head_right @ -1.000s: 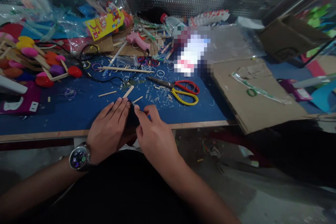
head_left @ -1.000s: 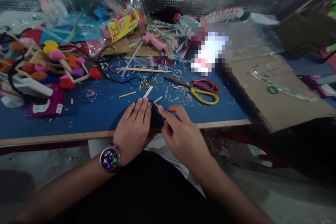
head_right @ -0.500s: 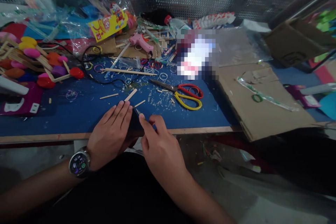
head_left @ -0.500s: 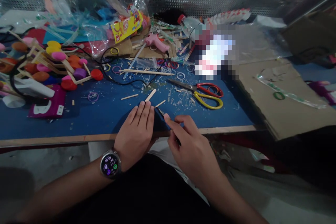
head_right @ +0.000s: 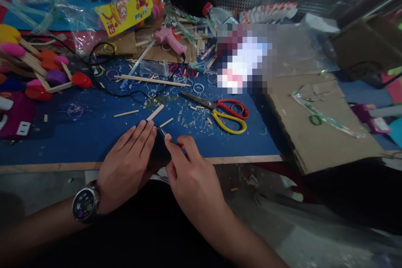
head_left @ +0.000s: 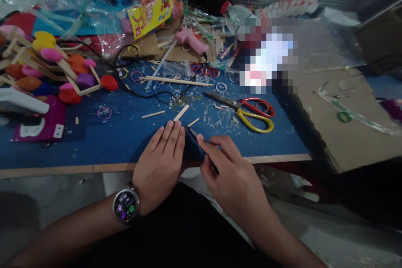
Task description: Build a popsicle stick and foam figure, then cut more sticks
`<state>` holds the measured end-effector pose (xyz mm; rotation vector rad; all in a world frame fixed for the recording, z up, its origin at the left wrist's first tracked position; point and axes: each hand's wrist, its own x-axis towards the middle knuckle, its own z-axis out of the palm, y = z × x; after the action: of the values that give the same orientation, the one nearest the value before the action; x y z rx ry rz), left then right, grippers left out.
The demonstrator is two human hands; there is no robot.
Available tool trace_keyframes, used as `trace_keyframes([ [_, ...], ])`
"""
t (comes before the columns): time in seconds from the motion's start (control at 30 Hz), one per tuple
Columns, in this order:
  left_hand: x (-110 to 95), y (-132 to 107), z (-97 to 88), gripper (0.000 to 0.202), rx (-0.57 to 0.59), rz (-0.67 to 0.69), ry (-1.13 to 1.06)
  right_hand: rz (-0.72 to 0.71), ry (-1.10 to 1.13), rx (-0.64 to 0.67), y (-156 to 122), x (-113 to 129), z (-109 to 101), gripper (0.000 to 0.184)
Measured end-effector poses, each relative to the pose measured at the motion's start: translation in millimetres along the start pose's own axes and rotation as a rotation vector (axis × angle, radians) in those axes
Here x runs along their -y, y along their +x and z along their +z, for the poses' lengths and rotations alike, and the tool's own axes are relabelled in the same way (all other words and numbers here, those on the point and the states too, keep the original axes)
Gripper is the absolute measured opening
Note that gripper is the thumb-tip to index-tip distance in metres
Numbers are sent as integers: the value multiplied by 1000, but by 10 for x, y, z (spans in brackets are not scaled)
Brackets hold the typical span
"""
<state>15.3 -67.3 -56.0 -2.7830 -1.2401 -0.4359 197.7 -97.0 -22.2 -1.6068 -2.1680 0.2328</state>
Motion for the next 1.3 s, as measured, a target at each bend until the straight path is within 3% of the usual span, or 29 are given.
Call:
trace_keyframes([
  [0.27, -3, -16, 28, 61, -3, -37, -81, -10, 0, 23, 68, -17, 23, 40],
  [0.63, -2, 19, -26, 64, 8, 14, 39, 5, 48, -12, 71, -99, 64, 39],
  [1.0, -16, 27, -38, 60, 23, 49, 113, 6, -12, -45, -170, -66, 57, 40],
  [1.3, -30, 13, -9, 64, 24, 14, 27, 0, 39, -89, -285, -115, 26, 38],
])
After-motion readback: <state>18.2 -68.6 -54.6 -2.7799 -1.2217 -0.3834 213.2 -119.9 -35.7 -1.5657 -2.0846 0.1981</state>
